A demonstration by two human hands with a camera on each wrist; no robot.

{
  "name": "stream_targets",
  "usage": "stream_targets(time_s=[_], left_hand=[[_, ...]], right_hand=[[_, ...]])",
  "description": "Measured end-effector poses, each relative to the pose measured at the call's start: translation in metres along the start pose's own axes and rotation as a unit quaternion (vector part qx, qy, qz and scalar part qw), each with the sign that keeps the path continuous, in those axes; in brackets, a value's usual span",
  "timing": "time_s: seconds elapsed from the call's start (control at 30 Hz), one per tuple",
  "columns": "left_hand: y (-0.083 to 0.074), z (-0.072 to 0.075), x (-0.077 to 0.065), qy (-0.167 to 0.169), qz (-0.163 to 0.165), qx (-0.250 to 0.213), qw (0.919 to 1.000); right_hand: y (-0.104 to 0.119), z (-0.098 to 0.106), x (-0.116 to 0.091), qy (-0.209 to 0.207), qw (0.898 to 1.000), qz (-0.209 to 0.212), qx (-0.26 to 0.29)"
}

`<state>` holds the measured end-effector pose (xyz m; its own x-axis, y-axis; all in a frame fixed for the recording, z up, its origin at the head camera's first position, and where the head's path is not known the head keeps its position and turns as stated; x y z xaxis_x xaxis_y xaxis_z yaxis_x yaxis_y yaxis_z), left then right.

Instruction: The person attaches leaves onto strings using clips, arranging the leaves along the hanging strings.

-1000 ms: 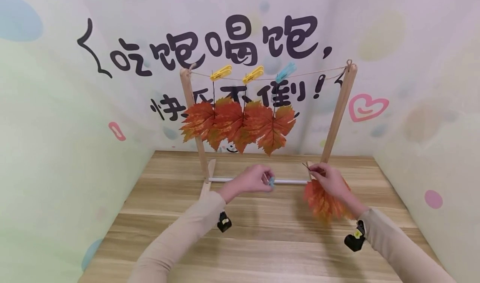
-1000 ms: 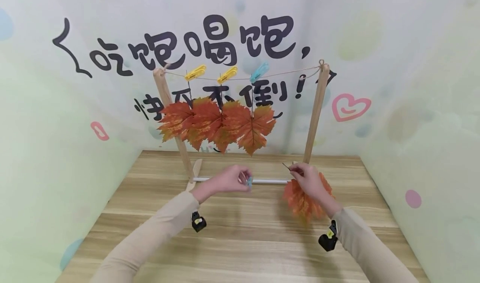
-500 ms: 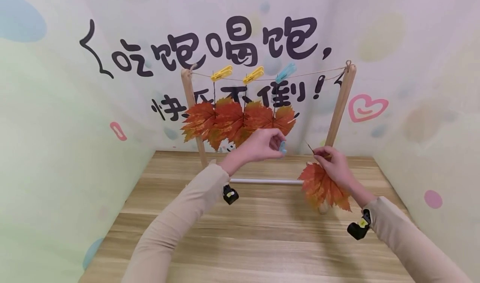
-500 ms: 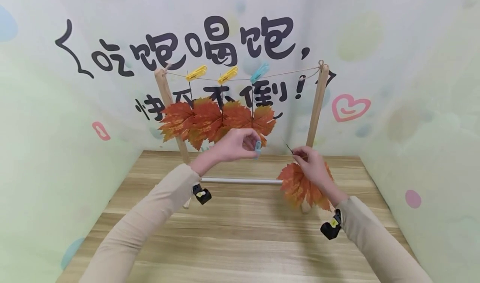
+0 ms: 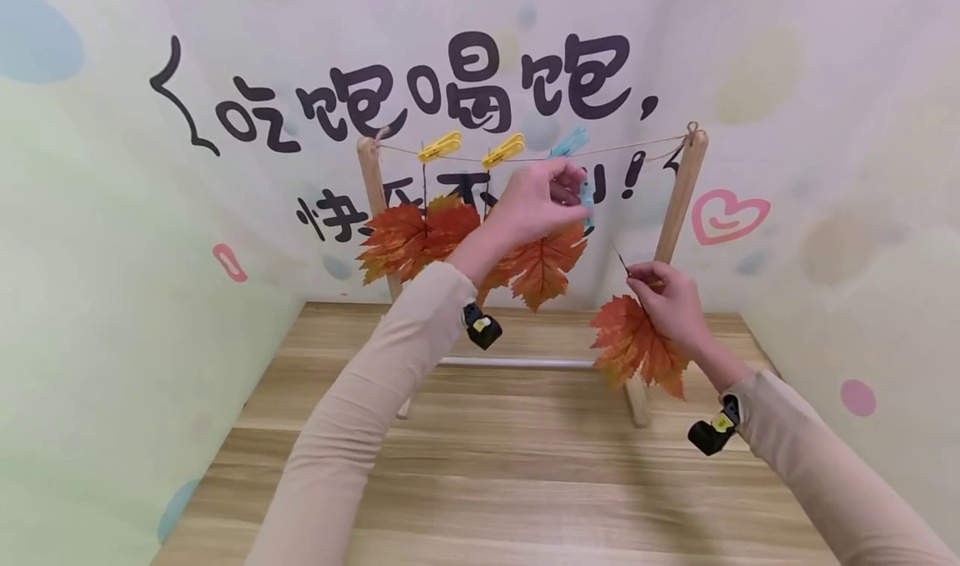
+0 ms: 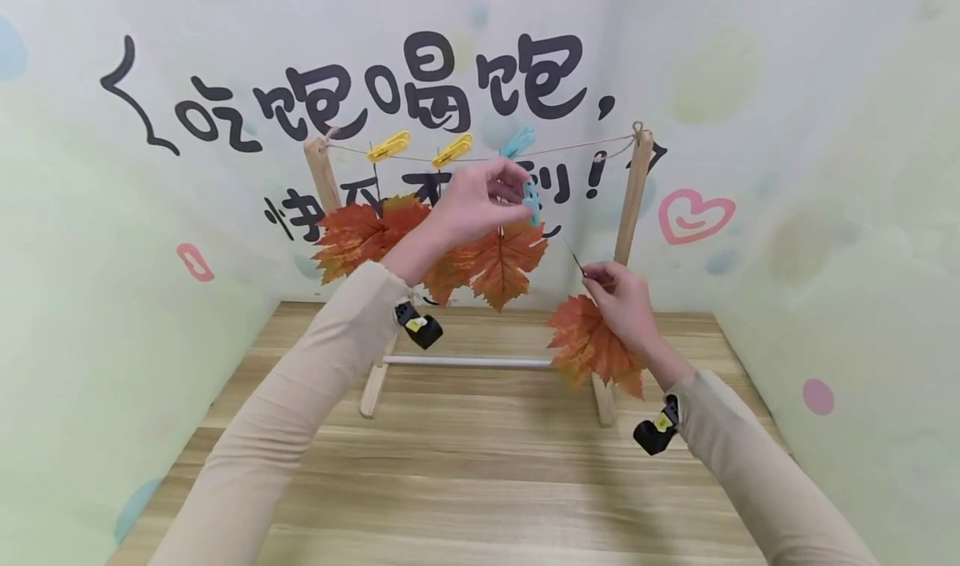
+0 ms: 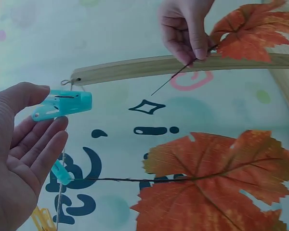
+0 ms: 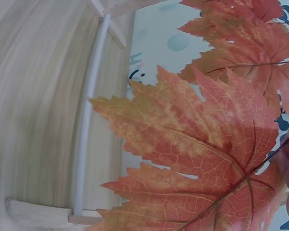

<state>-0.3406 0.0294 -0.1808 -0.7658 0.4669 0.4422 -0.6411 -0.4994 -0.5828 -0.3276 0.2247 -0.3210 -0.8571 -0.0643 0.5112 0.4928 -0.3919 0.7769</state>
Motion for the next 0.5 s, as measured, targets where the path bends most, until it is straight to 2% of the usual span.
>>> stream_targets(time_s=[0.2, 0.37, 0.5], left_hand=[[-0.007, 0.009, 0.016, -0.045, 0.008, -0.039, 0.9982], [-0.009, 0.011, 0.026, -0.078, 0.028, -0.064, 0.9945], [-0.011, 0.011, 0.032, -0.102, 0.03, -0.068, 0.992]], right_hand=[[0.006, 0.002, 0.005, -0.009, 1.0, -0.005, 0.01], [0.008, 0.006, 0.01, -0.026, 1.0, 0.001, 0.01], [0.015, 0.009, 0.013, -0.039, 0.999, 0.009, 0.016]])
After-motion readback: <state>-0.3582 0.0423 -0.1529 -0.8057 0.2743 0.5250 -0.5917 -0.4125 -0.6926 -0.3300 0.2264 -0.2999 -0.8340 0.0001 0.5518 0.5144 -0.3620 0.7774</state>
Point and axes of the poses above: each hand's wrist, its own x-axis towards the middle knuckle, its own z-axis out of the back of the hand, y = z × x, the point moved 7 cm from there along x, towards the middle knuckle, and after that the axes turned 12 degrees about x, right-handed, at the moved point
